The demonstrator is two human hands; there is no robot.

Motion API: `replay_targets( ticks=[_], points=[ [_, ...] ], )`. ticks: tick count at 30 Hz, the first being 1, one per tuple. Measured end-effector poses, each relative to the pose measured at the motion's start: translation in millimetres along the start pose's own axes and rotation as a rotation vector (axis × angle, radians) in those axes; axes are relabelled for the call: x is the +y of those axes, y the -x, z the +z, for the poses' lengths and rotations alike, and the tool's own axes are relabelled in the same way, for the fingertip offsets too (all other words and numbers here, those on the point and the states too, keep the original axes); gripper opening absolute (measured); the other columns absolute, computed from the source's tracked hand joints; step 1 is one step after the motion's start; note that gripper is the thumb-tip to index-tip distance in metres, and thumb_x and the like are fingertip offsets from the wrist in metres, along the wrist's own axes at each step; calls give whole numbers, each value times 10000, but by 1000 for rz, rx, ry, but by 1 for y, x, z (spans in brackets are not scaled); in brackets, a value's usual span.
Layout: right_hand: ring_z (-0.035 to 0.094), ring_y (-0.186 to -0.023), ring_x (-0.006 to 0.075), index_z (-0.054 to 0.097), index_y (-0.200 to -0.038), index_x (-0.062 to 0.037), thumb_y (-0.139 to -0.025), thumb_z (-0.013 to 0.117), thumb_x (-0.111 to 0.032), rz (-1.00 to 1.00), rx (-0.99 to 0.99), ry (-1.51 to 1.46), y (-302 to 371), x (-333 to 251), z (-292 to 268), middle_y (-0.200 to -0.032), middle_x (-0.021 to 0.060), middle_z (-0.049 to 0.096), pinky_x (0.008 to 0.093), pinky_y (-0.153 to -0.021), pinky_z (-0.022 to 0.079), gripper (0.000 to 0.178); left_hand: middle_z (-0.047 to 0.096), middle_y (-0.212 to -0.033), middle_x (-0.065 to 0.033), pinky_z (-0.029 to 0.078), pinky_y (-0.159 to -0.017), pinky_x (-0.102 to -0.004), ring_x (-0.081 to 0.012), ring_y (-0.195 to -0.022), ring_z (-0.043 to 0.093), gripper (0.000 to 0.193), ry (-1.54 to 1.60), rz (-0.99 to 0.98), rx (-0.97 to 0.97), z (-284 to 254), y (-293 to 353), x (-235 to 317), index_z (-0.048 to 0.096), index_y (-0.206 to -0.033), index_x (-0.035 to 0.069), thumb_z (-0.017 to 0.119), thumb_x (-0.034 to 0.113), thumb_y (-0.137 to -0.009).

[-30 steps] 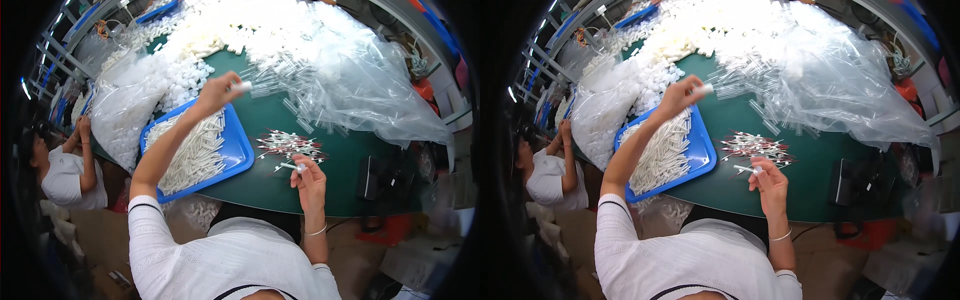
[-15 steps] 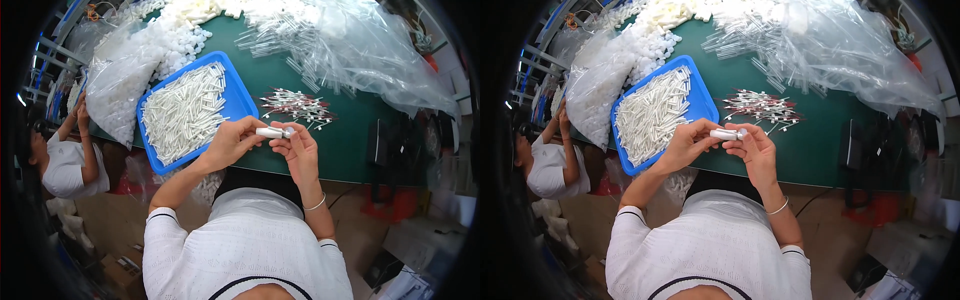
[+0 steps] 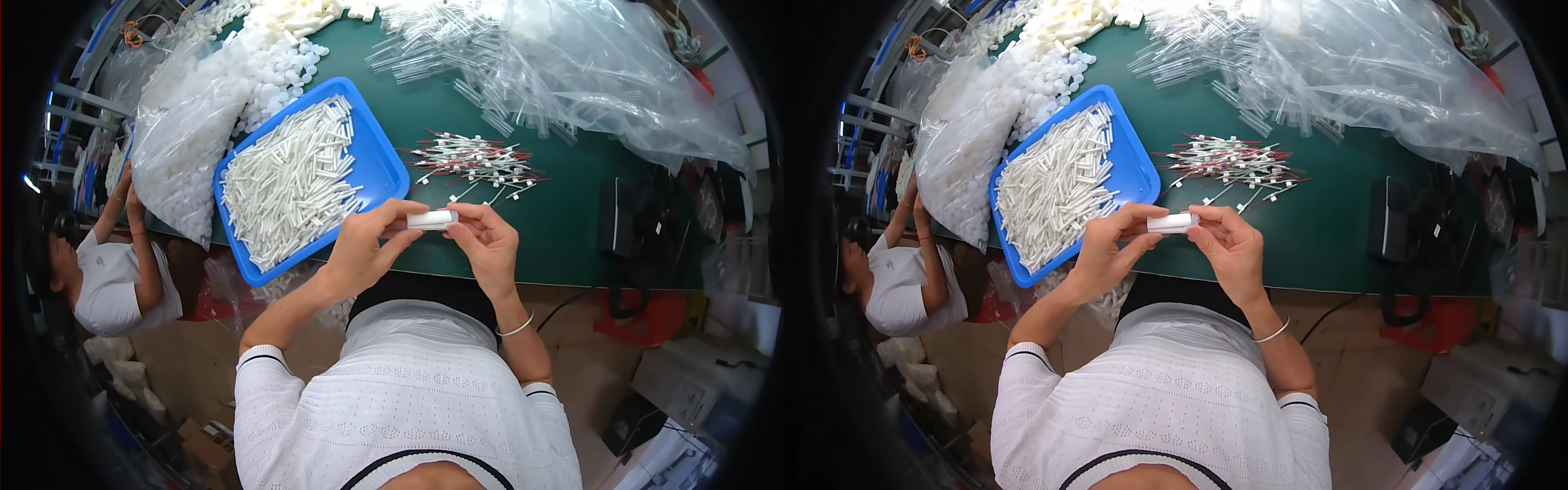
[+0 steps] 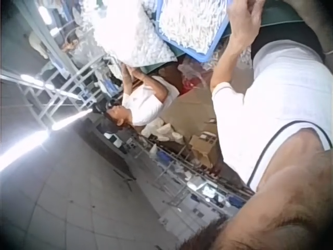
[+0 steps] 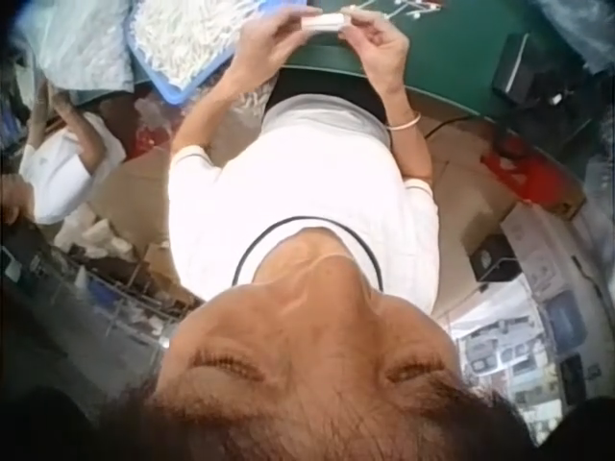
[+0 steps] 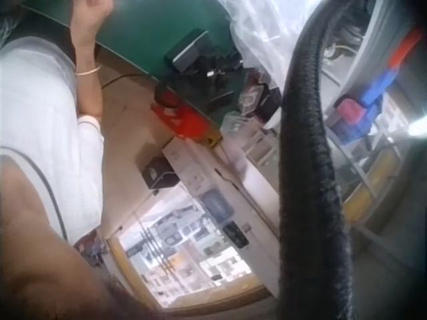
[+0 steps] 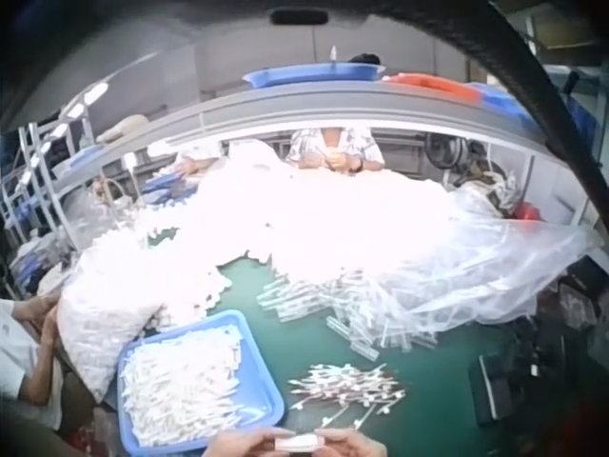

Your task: The recorder is assembling small plastic components by inserting a thin rod into a base part.

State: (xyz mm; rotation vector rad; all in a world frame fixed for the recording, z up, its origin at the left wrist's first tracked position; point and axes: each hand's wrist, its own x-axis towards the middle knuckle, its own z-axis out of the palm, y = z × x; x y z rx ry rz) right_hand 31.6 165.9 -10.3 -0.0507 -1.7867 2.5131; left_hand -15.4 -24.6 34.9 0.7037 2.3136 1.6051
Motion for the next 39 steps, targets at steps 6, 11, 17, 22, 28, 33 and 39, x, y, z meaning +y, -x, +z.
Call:
replay_targets(
  ticks=[6,11,17,22,28,33,39],
  points=[
    [590,-950,307,660,-980,-54,-707,759,-79,-577,20,955,-12,-24,-11,-902,62,643,407,-890,428,291,683,-811,-87,523,-669,-258,-125,-763,670,194,113,-3,-219,1,-33,-1,596,-1063,7,643,31,-876],
    [604,-859,282,659,-959,-60,-749,733,-69,-493,143,946,-3,-29,-24,-902,73,645,385,-803,460,223,638,-820,-82,483,-589,-312,-194,-695,624,115,-391,620,-31,23,-147,-22,671,-956,46,641,69,-847],
    [606,-768,229,686,-1049,-68,-809,666,3,-429,166,911,12,-43,-30,-896,84,638,311,-677,479,252,524,-853,-124,475,-751,-403,-292,-880,563,104,-826,681,-120,54,-203,-45,611,-856,44,614,59,-753],
    [564,-706,163,688,-1099,-66,-843,637,20,-472,216,762,10,-57,-50,-857,70,597,263,-601,457,275,635,-961,-102,496,-772,-330,-220,-913,629,196,-108,323,-201,25,-130,-10,541,-1000,29,659,63,-846],
    [570,-720,178,693,-1092,-83,-828,657,5,-409,38,668,7,-45,-35,-841,70,603,278,-609,464,281,591,-982,-37,446,-811,-238,-91,-905,538,342,410,-109,-508,15,-46,0,489,-1306,18,514,86,-972],
    [575,-729,221,706,-1023,-114,-783,684,-9,-430,-26,946,17,-46,-27,-810,66,590,334,-645,464,263,593,-1007,-36,458,-784,-249,-96,-885,546,310,384,-163,-462,14,-25,-7,530,-1258,18,545,91,-957],
    [604,-768,259,608,-1091,-37,-749,732,-51,-525,-168,1006,16,-41,-18,-857,106,621,381,-704,480,364,618,-902,-120,476,-691,-307,-223,-767,599,259,26,103,-328,17,-9,-5,580,-1138,9,621,66,-888]
  ],
)
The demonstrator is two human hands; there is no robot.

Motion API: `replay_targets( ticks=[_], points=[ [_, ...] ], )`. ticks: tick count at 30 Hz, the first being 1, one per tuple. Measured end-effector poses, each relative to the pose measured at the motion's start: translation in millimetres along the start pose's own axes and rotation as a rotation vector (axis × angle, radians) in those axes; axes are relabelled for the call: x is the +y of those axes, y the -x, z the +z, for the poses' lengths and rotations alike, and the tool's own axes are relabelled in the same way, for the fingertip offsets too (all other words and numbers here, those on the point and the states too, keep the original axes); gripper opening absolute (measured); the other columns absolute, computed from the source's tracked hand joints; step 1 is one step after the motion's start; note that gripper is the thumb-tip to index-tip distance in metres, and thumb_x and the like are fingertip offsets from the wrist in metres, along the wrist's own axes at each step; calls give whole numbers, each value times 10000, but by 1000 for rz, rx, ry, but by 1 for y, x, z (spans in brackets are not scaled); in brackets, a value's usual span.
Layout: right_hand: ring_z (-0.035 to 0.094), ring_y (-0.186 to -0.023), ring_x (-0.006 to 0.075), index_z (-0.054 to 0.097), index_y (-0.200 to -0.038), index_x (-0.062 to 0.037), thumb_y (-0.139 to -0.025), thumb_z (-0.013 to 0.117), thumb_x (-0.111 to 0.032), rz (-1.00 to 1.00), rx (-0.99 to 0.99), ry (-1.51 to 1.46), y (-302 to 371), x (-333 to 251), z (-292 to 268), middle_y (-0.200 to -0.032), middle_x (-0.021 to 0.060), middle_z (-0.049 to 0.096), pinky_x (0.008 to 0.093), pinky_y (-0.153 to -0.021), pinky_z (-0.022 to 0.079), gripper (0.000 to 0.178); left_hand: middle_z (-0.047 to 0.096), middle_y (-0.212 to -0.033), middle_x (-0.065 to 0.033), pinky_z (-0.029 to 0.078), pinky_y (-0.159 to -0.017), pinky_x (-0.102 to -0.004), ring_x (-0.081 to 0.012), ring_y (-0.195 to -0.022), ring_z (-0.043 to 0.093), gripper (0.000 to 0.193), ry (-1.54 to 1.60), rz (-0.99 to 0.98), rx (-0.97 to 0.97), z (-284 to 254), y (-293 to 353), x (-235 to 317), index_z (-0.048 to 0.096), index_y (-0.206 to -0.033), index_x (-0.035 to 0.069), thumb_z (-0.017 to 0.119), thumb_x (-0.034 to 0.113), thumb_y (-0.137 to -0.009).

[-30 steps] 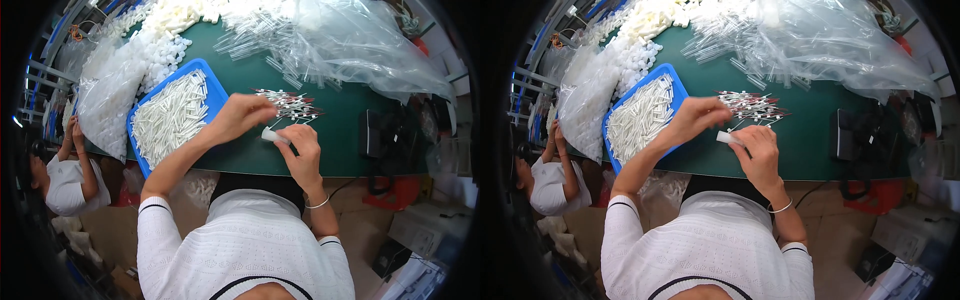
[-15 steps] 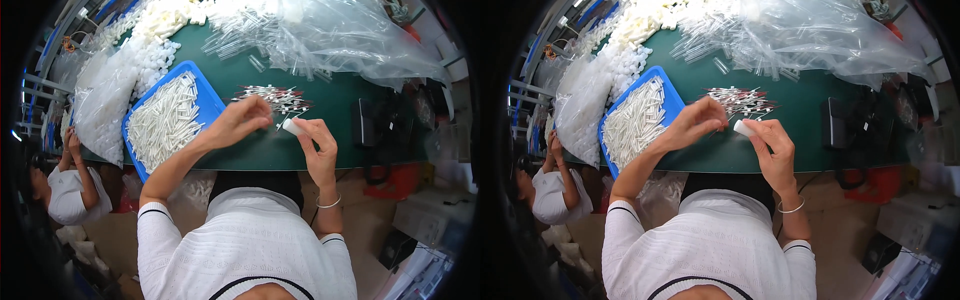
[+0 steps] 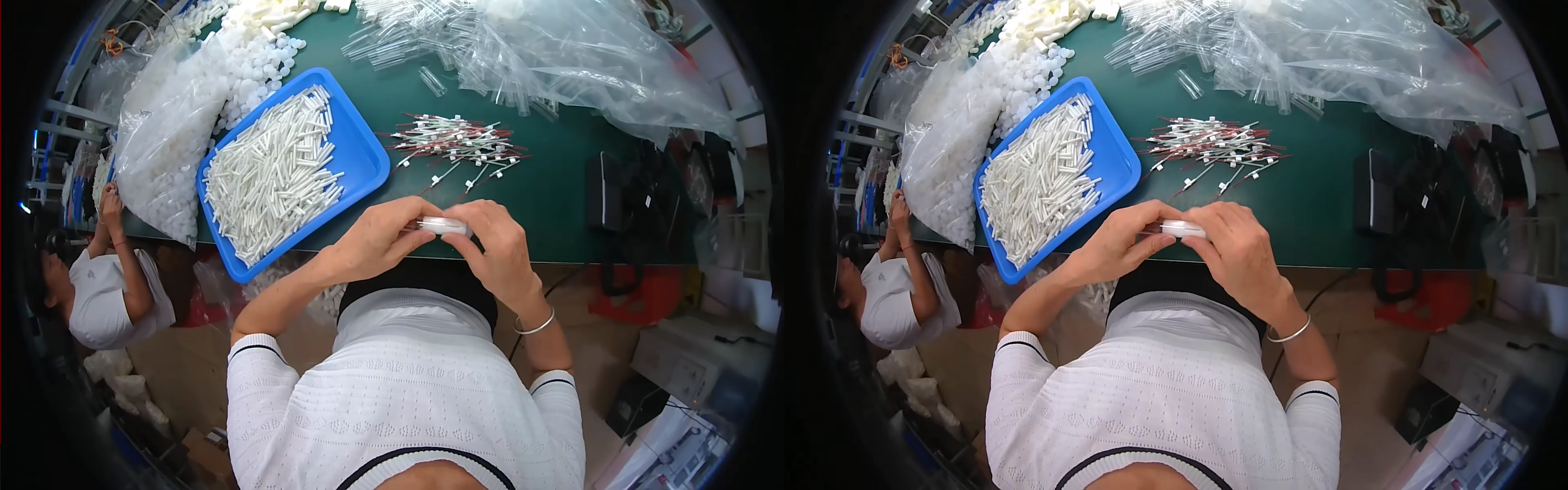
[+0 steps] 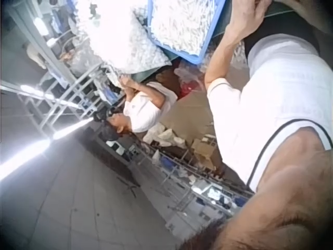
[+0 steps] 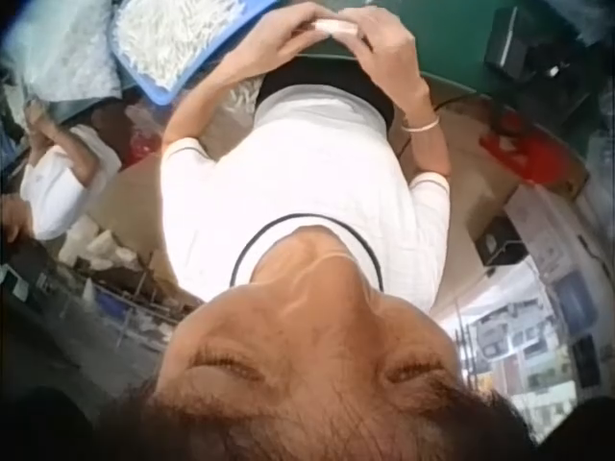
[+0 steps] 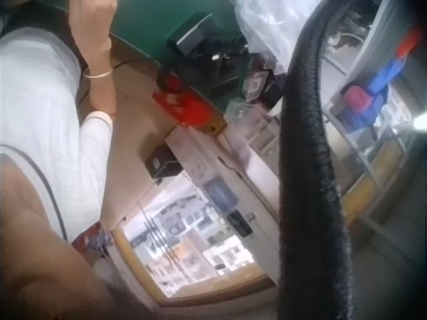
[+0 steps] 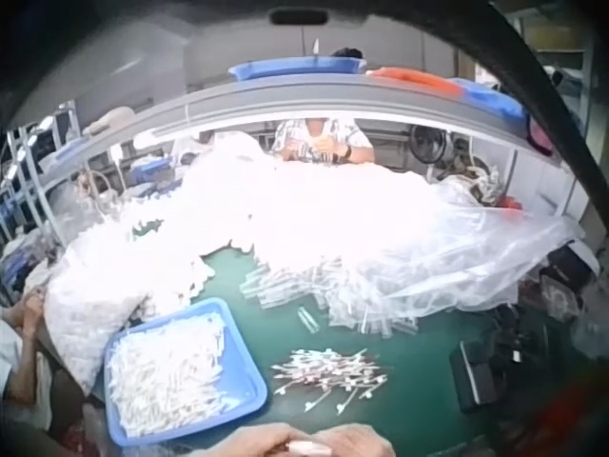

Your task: The recorder is assembling small plastic components by inserting a thin rod into a base part.

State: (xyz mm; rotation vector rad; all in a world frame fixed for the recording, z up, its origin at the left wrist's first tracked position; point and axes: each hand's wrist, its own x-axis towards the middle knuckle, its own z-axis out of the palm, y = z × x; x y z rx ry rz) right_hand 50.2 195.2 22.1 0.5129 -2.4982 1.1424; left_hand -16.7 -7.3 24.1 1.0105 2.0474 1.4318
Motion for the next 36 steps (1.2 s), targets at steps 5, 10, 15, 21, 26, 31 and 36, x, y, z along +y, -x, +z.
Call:
replay_targets(
  ticks=[5,10,15,21,26,31,36],
  points=[
    [602,-703,110,635,-986,4,-780,731,-30,340,-129,-496,9,6,-16,-792,51,639,249,-660,496,230,552,-761,-41,402,-618,-256,-114,-687,491,214,116,-100,-127,-4,11,4,590,-1121,13,520,152,-973],
    [598,-701,92,628,-939,13,-840,694,-39,379,-95,-607,10,2,11,-790,45,634,231,-637,504,129,506,-699,-67,386,-602,-304,-168,-634,462,301,218,-202,-118,7,18,-11,580,-1022,0,429,260,-1015],
    [626,-705,90,619,-959,38,-860,658,8,678,-282,-977,15,6,4,-826,71,647,204,-609,529,111,515,-695,-90,403,-592,-339,-225,-620,499,253,157,-188,-86,15,26,-10,572,-970,0,452,220,-1002],
    [618,-722,73,626,-986,37,-867,643,5,650,-249,-931,22,-3,15,-842,52,660,207,-633,529,124,583,-770,-145,451,-608,-389,-342,-701,583,110,-272,96,147,30,36,-10,565,-944,15,554,124,-934],
    [621,-831,96,663,-1023,31,-851,651,39,520,-59,-879,33,-6,26,-976,76,643,218,-701,538,172,599,-819,-139,466,-612,-378,-340,-715,596,156,-34,-131,124,23,36,8,568,-971,24,647,116,-872],
    [607,-873,104,685,-1010,21,-841,664,48,412,66,-923,38,-2,42,-1021,80,617,214,-753,526,172,616,-841,-144,474,-608,-336,-307,-712,619,230,-256,-17,128,29,42,-3,575,-1031,9,680,93,-844],
    [584,-860,96,674,-1004,16,-847,671,27,284,28,-1035,29,3,43,-1006,57,572,206,-747,513,158,603,-813,-137,473,-592,-354,-310,-687,608,243,-379,154,240,35,38,-1,578,-1038,-1,677,82,-832]
  ],
)
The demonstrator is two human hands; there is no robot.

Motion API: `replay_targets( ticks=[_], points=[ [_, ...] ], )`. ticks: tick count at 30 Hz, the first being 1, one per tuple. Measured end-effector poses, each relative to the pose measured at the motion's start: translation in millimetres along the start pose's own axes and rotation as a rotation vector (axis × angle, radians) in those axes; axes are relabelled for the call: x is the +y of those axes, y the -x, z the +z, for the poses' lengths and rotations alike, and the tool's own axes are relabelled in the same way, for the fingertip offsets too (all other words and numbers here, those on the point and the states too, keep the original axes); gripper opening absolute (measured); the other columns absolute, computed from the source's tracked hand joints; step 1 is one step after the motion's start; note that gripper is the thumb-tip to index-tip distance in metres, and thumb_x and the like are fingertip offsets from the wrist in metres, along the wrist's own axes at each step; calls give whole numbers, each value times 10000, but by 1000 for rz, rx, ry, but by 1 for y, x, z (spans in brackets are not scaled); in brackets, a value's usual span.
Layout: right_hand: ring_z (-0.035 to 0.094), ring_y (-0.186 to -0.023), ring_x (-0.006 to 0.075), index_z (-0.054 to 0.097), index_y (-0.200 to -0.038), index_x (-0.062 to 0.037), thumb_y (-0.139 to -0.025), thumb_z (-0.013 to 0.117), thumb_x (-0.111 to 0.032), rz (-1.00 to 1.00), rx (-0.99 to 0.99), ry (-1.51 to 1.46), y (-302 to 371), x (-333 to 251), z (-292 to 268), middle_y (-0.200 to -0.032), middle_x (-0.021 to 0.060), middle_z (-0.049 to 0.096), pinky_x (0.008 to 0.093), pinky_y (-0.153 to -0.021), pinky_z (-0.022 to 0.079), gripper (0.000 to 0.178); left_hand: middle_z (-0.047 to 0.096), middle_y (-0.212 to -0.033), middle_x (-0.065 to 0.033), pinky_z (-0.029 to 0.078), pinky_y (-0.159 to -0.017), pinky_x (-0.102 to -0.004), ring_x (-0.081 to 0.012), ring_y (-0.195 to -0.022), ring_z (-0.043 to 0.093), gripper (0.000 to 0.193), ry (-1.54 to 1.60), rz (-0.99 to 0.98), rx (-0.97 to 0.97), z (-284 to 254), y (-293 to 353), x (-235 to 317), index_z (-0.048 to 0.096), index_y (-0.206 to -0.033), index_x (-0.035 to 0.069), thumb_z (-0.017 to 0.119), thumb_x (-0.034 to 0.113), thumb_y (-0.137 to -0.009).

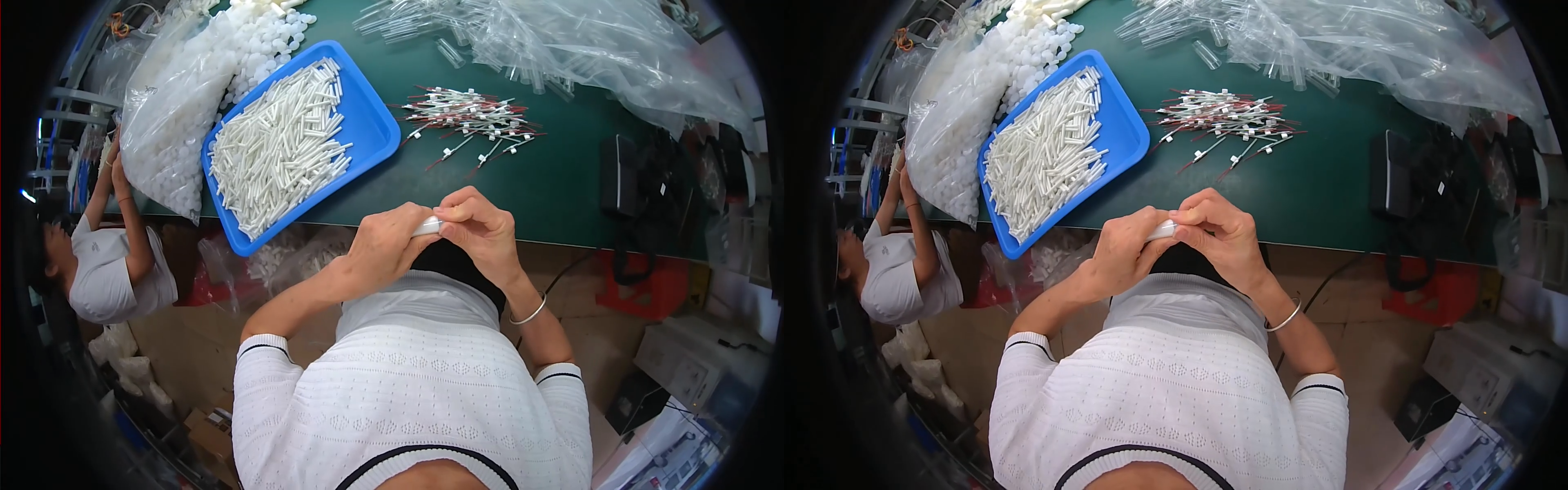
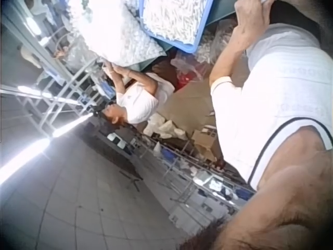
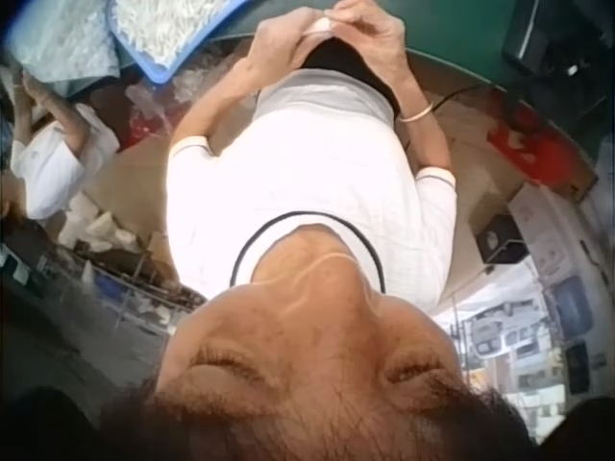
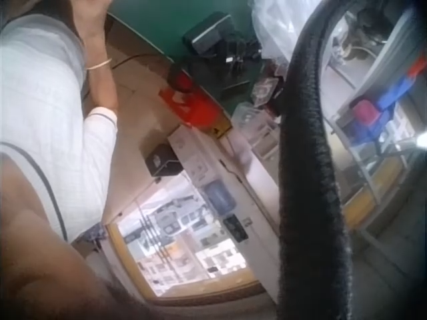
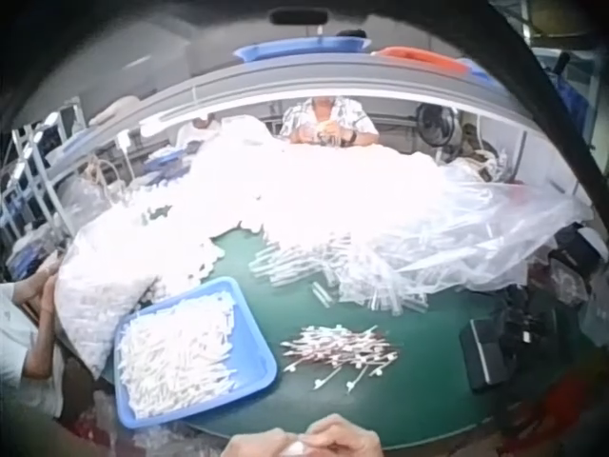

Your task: The recorder is assembling small plastic components by inserting a thin rod into a base part.

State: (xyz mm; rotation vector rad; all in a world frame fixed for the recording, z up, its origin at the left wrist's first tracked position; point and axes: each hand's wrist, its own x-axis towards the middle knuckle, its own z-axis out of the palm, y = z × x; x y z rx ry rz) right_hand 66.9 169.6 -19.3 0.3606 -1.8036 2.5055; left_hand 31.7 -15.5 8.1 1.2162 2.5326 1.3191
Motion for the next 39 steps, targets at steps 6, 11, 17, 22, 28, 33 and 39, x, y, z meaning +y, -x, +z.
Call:
replay_targets(
  ticks=[6,11,17,22,28,33,39],
  points=[
    [571,-842,87,675,-1000,6,-859,668,9,134,-18,-45,-2,1,-9,-1020,49,555,216,-746,504,141,595,-829,-131,472,-598,-374,-312,-717,614,264,45,-31,14,-2,-1,-7,586,-1033,32,701,64,-798],
    [571,-837,90,673,-1000,10,-868,656,12,226,-30,-241,1,10,-9,-982,37,565,215,-735,495,133,596,-824,-132,470,-588,-374,-307,-710,611,287,-51,41,21,-3,3,-7,588,-1030,31,718,50,-774],
    [565,-807,86,662,-976,3,-889,642,-19,201,-38,-211,-6,3,-4,-935,21,567,217,-686,484,92,542,-667,-81,418,-526,-314,-189,-574,537,194,251,-200,-64,0,-1,-5,604,-935,11,628,199,-899],
    [549,-704,56,610,-1024,-23,-921,637,-130,287,103,-466,4,17,6,-853,-9,565,203,-647,469,151,386,-531,28,240,-453,-229,-57,-473,319,565,1211,-701,-304,19,7,-7,550,-780,66,292,510,-1017],
    [495,-683,26,558,-1137,-33,-919,652,-198,351,89,-325,3,10,-5,-812,-26,544,178,-589,408,290,417,-554,17,272,-465,-211,-70,-483,357,531,1915,-740,-308,34,16,-9,547,-889,56,302,509,-1015],
    [568,-712,183,661,-1016,-46,-825,643,25,-168,292,902,-8,-2,-58,-837,62,585,295,-632,462,205,411,-603,26,274,-435,-186,-37,-492,384,414,1343,-830,-32,-7,61,-3,464,-1277,3,451,318,-1008],
    [531,-781,250,670,-1033,-81,-768,675,15,-254,81,1269,-41,-12,-71,-832,86,534,369,-660,459,282,496,-605,-2,361,-465,-272,-98,-503,472,319,448,-1086,-50,-25,199,-81,561,-1207,79,534,284,-965]
  ],
)
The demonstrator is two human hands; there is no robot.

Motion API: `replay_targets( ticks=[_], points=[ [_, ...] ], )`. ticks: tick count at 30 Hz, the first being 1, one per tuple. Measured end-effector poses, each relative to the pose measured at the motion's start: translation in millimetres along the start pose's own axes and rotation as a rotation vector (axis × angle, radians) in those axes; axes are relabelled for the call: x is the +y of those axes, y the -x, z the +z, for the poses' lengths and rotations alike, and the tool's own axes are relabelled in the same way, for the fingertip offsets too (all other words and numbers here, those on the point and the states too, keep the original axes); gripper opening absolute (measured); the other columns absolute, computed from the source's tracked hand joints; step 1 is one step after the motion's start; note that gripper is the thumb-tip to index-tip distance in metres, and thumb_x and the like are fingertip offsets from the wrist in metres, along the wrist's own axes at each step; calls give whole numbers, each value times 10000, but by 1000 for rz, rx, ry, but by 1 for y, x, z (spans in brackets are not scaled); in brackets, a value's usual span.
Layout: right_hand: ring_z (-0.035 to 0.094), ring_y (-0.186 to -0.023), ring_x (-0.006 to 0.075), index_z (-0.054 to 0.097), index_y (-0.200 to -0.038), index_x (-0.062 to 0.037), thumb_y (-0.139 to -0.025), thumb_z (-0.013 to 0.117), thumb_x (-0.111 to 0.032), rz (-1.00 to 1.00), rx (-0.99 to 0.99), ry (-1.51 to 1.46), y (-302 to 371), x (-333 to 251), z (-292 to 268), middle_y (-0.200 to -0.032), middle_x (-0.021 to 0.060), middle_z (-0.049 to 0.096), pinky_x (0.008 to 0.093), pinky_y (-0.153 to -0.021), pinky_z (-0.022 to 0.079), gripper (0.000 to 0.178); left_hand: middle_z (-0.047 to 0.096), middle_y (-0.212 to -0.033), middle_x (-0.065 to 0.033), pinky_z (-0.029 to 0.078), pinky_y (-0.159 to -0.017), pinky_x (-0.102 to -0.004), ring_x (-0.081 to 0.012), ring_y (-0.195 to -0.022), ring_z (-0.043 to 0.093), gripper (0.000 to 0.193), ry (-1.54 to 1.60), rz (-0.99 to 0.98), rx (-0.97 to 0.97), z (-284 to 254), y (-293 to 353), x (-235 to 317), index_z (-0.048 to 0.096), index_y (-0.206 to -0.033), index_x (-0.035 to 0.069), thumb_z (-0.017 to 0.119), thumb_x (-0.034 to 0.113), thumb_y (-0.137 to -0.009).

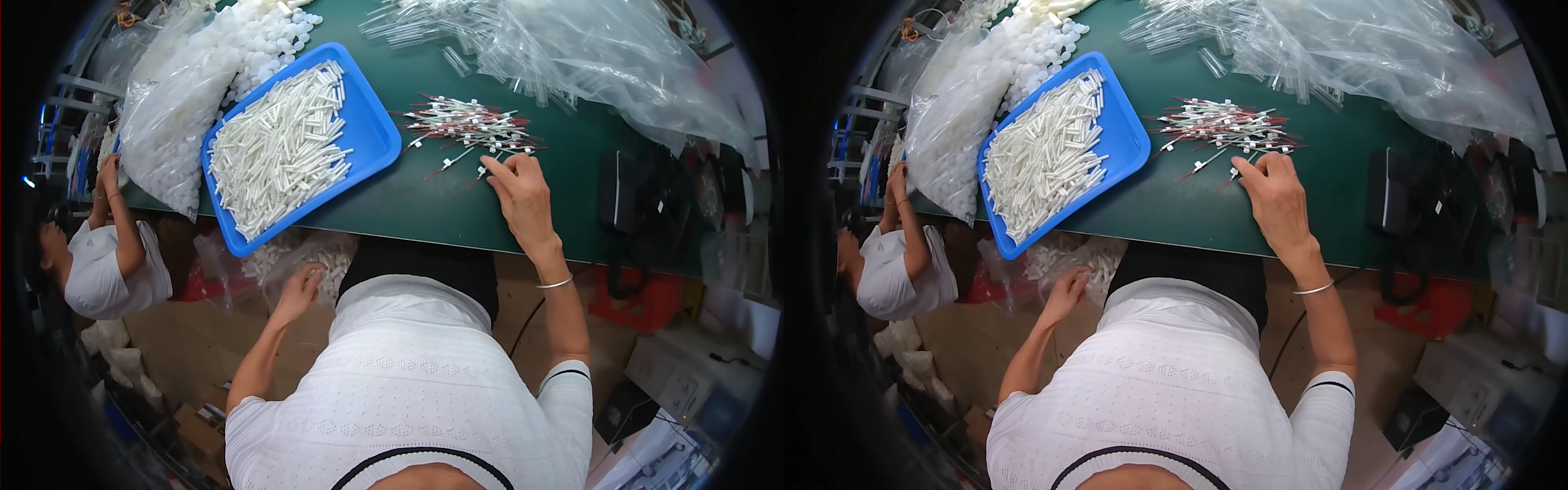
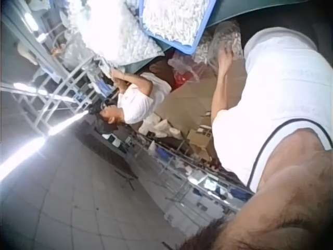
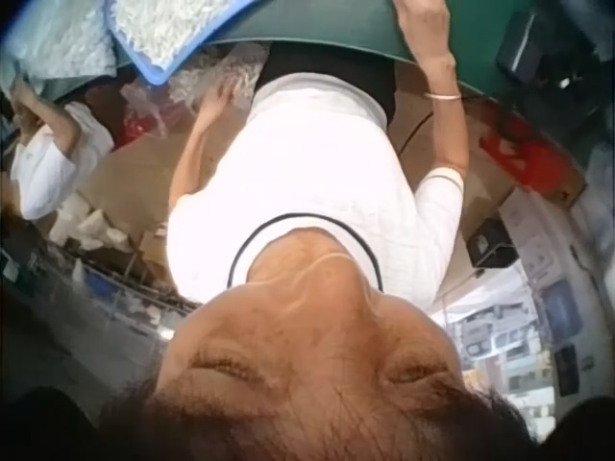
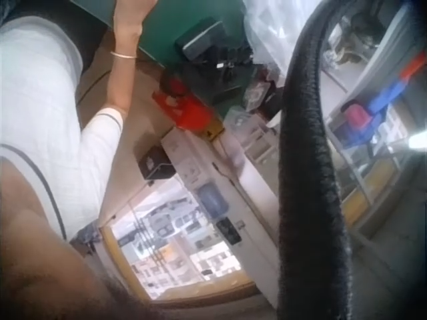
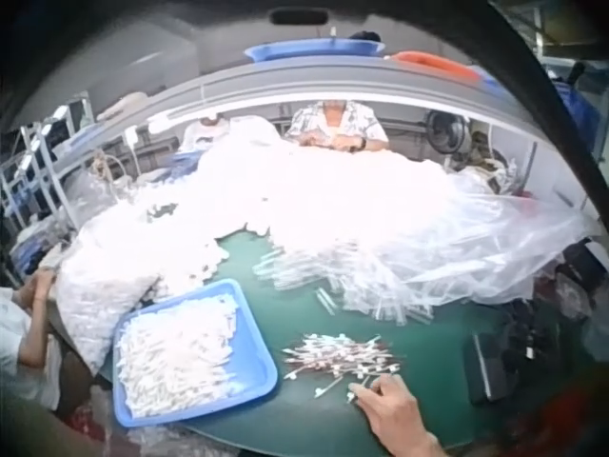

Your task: The recorder is assembling small plastic components by inserting a thin rod into a base part.

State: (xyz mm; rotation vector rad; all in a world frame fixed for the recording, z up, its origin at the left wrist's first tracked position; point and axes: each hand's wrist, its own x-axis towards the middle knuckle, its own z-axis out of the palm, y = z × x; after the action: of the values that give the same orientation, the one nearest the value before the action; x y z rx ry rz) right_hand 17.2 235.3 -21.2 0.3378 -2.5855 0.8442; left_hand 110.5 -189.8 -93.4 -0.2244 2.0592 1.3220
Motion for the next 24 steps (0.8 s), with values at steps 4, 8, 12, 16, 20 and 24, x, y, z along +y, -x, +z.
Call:
replay_targets(
  ticks=[4,8,12,16,20,24],
  points=[
    [526,-821,273,642,-937,-42,-761,683,-2,-81,-162,22,-18,3,4,-836,96,520,383,-708,450,186,664,-802,-181,500,-663,-402,-283,-738,662,415,-712,-84,61,-13,5,5,551,-1272,101,610,258,-893],
    [530,-852,292,589,-860,-23,-766,672,3,-149,-180,-100,-30,-1,8,-891,105,542,378,-744,445,129,706,-909,-179,535,-730,-363,-280,-814,694,316,-439,220,-472,-36,3,99,680,-1105,32,662,228,-859],
    [619,-911,280,557,-903,-25,-820,614,61,64,-25,-437,-33,-9,12,-954,104,645,342,-784,483,132,689,-756,-41,484,-554,-202,-65,-643,631,157,-199,392,-260,-83,-45,221,715,-922,15,611,131,-913],
    [656,-857,153,529,-1024,-8,-917,564,9,295,57,-666,-31,-19,6,-908,103,678,267,-764,495,114,680,-787,-80,496,-663,-316,-188,-723,639,127,-634,850,617,-135,-182,267,713,-927,65,628,134,-861],
    [638,-852,112,570,-1162,11,-915,581,-16,385,26,-684,-28,-34,-3,-892,92,692,237,-754,486,248,664,-876,-116,511,-768,-385,-293,-890,619,196,-1053,775,884,-152,-268,283,694,-847,59,752,216,-744],
    [649,-828,118,636,-1092,19,-901,597,11,419,-24,-840,-11,-36,-4,-895,77,685,224,-751,495,195,661,-911,-118,503,-794,-383,-299,-900,613,207,-1202,740,939,-156,-292,279,692,-856,57,770,192,-721]
  ],
)
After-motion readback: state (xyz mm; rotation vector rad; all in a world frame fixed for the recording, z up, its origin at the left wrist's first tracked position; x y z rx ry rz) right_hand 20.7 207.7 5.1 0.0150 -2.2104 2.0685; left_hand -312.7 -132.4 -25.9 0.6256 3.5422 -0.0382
